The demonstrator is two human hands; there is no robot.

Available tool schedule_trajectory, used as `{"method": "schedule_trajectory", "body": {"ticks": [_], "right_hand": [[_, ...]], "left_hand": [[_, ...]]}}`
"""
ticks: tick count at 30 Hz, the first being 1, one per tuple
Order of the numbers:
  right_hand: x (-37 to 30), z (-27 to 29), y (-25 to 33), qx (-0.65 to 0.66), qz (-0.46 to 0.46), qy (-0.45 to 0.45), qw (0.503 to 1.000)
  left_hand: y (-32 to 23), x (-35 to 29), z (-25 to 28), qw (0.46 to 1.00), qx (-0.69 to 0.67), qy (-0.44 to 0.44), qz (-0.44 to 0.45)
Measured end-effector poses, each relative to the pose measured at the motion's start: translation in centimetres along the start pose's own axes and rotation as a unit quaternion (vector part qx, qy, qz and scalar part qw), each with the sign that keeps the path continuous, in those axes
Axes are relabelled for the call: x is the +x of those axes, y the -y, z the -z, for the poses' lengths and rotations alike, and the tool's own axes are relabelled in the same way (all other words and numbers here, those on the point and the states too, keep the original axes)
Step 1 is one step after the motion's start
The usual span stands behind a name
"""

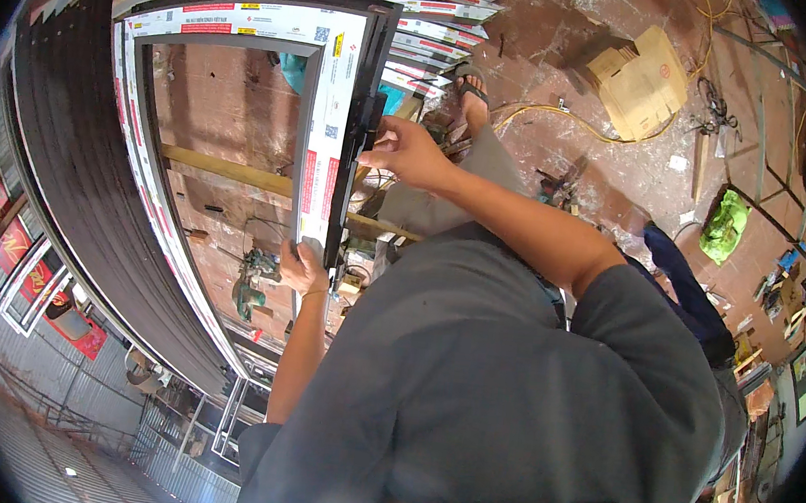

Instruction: The person assembles a window frame by inserting a rubber seal into the frame's groove and then fitting a metal bar into the frame. The person handles the frame, seal, and bar by hand in a workshop setting.

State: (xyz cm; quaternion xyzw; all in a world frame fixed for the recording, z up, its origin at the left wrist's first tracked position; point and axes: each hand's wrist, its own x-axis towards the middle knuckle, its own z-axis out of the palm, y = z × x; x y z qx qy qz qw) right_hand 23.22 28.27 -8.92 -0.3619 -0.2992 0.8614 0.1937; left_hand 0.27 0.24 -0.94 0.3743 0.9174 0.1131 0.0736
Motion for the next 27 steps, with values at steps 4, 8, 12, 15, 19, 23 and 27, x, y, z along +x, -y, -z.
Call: {"method": "schedule_trajectory", "body": {"ticks": [4,8,12,15,19,23,27], "right_hand": [[-0.8,-0.7,0.9,-0.056,0.008,-0.046,0.997],[-2.8,-3.0,5.6,-0.194,-0.022,-0.097,0.976],[-1.5,-3.1,3.1,-0.126,0.017,-0.093,0.987],[-1.0,-2.2,1.2,-0.057,0.025,-0.063,0.996],[-1.5,-0.1,2.1,0.019,-0.032,-0.006,0.999],[-1.9,1.4,2.5,0.029,-0.07,0.024,0.997],[-2.1,1.9,3.4,0.013,-0.127,0.025,0.991]], "left_hand": [[0.9,0.0,0.0,1.0,-0.006,0.019,0.015],[-0.2,0.0,0.2,1.0,0.002,0.017,0.009],[0.4,0.2,0.1,1.0,-0.002,0.008,-0.013],[1.4,-0.1,-0.1,1.0,-0.011,0.021,-0.006],[0.4,-0.1,0.2,1.0,-0.019,0.013,-0.005],[0.6,-0.5,0.0,1.0,-0.011,0.015,0.019],[-0.2,-0.2,0.3,1.0,-0.018,0.002,0.004]]}}
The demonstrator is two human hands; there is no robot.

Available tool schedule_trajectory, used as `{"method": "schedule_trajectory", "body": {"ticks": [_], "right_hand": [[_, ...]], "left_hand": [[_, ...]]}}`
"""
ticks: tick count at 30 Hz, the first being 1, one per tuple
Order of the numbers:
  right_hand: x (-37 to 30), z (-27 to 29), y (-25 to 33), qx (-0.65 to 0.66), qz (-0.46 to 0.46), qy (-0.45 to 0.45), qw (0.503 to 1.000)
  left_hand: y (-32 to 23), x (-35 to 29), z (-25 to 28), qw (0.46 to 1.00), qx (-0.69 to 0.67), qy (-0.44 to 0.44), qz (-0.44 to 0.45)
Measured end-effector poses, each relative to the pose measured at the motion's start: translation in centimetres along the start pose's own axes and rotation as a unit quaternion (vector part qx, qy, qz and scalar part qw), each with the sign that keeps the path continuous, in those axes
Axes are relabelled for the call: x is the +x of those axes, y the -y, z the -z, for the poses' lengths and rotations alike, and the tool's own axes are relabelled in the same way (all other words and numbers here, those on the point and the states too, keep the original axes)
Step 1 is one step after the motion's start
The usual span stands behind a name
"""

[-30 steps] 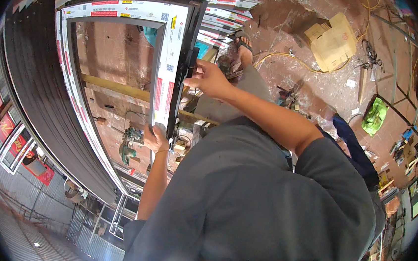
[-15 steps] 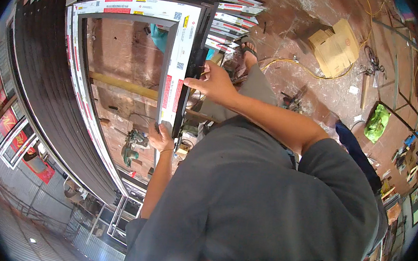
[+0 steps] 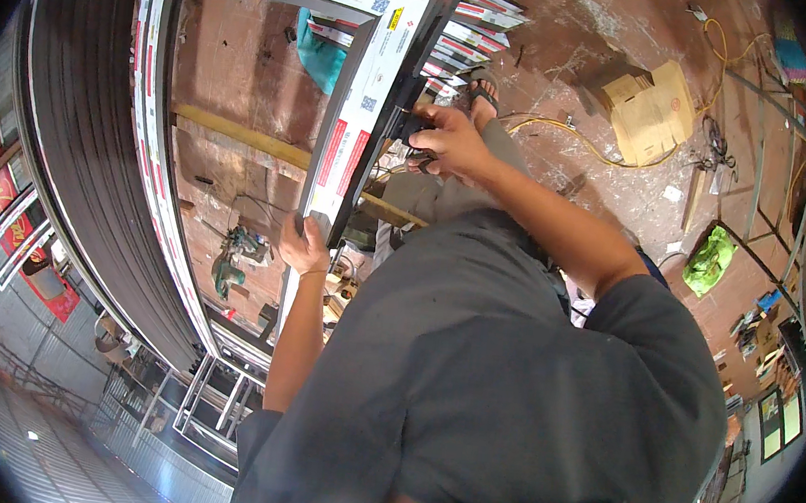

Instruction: The person assembles a window frame by inserting a rubber seal into the frame's groove and then fitting a metal bar into the frame. The person handles the frame, seal, and bar by hand in a workshop setting.

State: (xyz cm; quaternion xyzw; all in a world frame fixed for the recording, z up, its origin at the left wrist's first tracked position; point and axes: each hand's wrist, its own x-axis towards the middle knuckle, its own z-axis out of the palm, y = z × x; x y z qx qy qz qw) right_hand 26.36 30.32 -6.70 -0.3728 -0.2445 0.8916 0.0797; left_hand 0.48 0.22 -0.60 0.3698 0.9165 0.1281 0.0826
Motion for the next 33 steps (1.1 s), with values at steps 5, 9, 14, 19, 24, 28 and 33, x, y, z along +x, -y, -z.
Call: {"method": "schedule_trajectory", "body": {"ticks": [5,9,14,19,24,28,33], "right_hand": [[1.1,0.9,-1.1,-0.038,-0.019,0.008,0.999],[0.4,1.0,-2.4,-0.078,0.021,-0.057,0.995],[-1.2,0.5,-0.3,-0.18,0.086,-0.031,0.979],[-1.8,-1.2,1.1,-0.205,0.086,-0.041,0.974],[-1.6,-1.2,1.0,-0.134,0.111,0.001,0.985],[-1.2,-2.3,0.5,-0.082,0.113,-0.085,0.987],[1.5,-1.6,-0.5,-0.04,0.114,-0.049,0.991]], "left_hand": [[0.9,0.0,-0.2,1.0,-0.001,0.012,-0.001],[0.8,-0.1,-0.3,1.0,0.003,0.008,0.0],[-0.1,-0.1,-0.1,1.0,0.003,0.002,-0.006],[-0.9,0.2,0.4,1.0,-0.007,0.008,0.001],[-0.8,0.2,0.3,1.0,-0.016,0.004,0.007],[-1.4,0.3,0.4,1.0,-0.024,-0.019,-0.002],[-1.7,0.4,0.6,1.0,-0.027,-0.009,-0.001]]}}
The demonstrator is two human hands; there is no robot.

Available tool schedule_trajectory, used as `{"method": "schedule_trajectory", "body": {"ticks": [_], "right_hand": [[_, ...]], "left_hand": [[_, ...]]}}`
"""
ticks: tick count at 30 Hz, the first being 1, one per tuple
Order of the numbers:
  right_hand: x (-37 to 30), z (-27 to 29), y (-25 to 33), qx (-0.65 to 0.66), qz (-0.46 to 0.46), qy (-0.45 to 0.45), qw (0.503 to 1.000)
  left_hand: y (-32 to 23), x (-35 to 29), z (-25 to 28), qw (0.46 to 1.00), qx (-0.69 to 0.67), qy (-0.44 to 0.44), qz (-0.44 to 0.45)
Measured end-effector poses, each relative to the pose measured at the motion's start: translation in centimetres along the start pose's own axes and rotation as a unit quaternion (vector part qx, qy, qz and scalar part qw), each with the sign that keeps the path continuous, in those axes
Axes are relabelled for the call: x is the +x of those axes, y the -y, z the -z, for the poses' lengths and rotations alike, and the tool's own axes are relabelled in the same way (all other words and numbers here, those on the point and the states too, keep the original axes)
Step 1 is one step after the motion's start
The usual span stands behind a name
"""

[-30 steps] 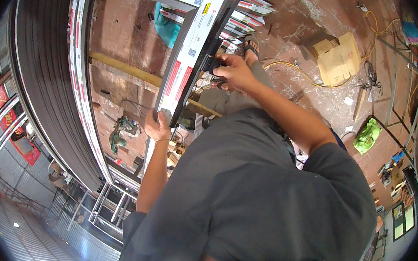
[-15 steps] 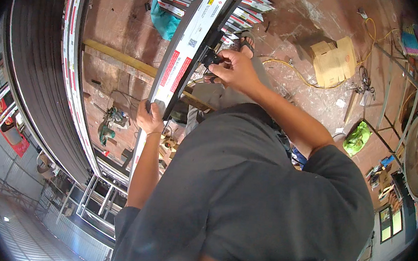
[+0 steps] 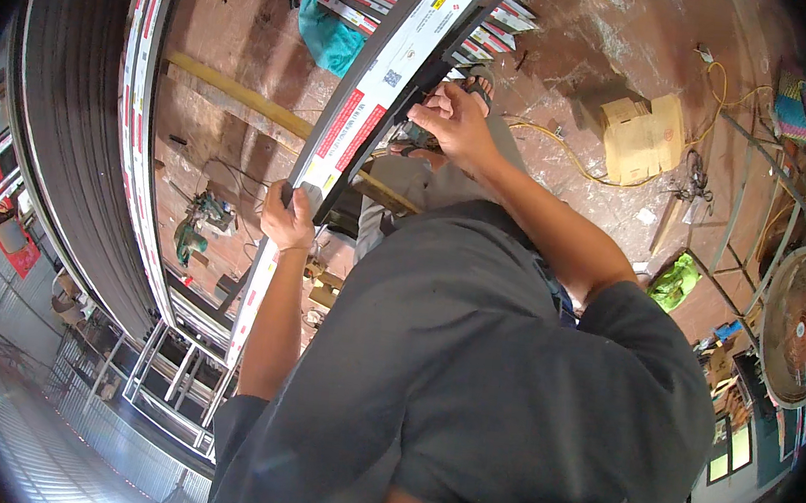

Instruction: The person assembles a window frame by inserting a rubber seal into the frame's groove and then fitting a metal bar into the frame. The person handles the frame, seal, and bar by hand in a workshop setting.

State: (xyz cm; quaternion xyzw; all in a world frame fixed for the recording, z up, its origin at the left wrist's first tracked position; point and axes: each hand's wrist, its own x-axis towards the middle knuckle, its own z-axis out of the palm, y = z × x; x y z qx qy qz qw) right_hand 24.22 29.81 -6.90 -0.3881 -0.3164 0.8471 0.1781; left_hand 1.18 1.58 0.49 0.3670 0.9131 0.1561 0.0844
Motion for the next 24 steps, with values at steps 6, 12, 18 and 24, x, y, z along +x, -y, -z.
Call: {"method": "schedule_trajectory", "body": {"ticks": [6,12,18,24], "right_hand": [[0.9,-0.8,-0.9,0.036,-0.001,0.021,0.999],[0.7,-1.4,-0.8,-0.034,-0.043,-0.023,0.998],[1.0,-0.8,-0.6,-0.036,-0.012,0.008,0.999],[0.2,-0.3,0.0,-0.017,-0.032,0.041,0.999]], "left_hand": [[-0.2,-0.1,-0.2,1.0,-0.01,-0.006,0.004],[-0.2,0.0,-0.1,1.0,0.0,-0.007,-0.002],[-0.1,0.1,-0.1,1.0,0.007,-0.008,-0.006],[1.6,-0.2,-0.4,1.0,0.02,0.021,0.01]]}}
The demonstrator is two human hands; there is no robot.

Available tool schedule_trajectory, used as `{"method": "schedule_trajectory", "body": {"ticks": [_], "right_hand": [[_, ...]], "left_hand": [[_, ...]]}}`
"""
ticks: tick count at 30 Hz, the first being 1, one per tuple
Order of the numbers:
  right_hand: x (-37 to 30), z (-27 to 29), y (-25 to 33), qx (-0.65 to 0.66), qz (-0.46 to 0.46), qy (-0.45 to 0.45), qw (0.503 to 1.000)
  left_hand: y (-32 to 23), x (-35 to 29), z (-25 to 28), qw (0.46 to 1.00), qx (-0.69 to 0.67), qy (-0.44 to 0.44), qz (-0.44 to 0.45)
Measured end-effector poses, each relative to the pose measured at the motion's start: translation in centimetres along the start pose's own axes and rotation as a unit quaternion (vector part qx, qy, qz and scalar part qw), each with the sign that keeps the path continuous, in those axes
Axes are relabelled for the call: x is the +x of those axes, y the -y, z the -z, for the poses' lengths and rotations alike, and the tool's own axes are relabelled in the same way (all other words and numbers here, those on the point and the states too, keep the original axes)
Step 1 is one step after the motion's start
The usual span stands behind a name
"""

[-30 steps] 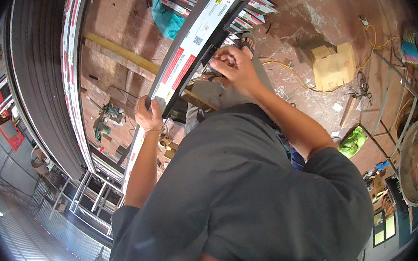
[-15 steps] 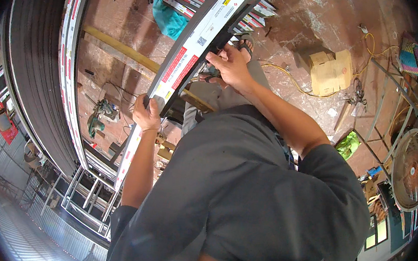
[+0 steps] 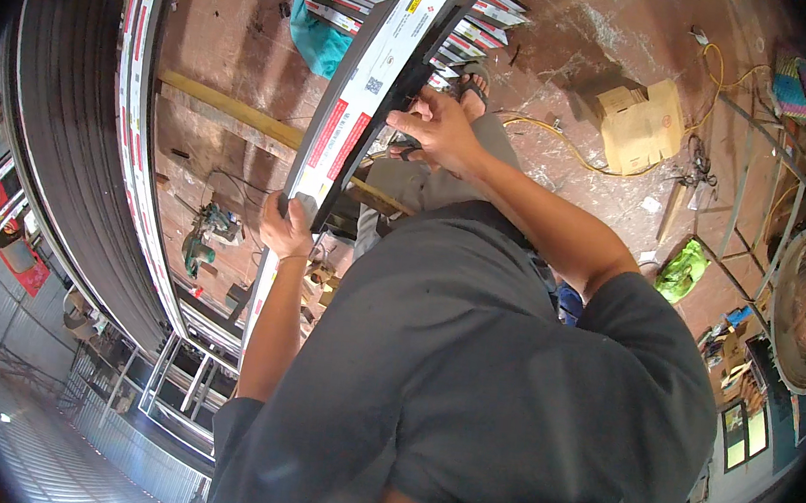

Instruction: The person assembles a window frame by inserting a rubber seal into the frame's groove and then fitting a metal bar into the frame. The person handles the frame, seal, and bar by hand in a workshop setting.

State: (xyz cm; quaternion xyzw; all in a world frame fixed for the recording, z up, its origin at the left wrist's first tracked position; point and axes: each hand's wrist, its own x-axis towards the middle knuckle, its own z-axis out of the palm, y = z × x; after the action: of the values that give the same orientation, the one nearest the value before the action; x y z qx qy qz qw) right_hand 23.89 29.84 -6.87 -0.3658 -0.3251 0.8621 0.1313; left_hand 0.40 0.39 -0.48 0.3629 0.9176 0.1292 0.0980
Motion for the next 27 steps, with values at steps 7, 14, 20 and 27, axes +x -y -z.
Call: {"method": "schedule_trajectory", "body": {"ticks": [7,14,20,27], "right_hand": [[-0.3,0.0,0.2,0.011,-0.003,0.025,1.0],[0.3,-1.2,-1.2,0.037,-0.002,-0.046,0.998],[0.7,-2.0,-2.5,-0.016,0.044,-0.095,0.994],[1.1,-1.6,-2.8,-0.036,0.043,-0.089,0.994]], "left_hand": [[-0.2,-0.2,0.0,1.0,-0.008,-0.004,0.002],[-0.4,-0.1,-0.2,1.0,-0.003,-0.017,-0.003],[-0.4,0.0,-0.1,0.999,-0.001,-0.034,-0.025],[-1.4,0.3,0.2,1.0,0.001,-0.023,-0.021]]}}
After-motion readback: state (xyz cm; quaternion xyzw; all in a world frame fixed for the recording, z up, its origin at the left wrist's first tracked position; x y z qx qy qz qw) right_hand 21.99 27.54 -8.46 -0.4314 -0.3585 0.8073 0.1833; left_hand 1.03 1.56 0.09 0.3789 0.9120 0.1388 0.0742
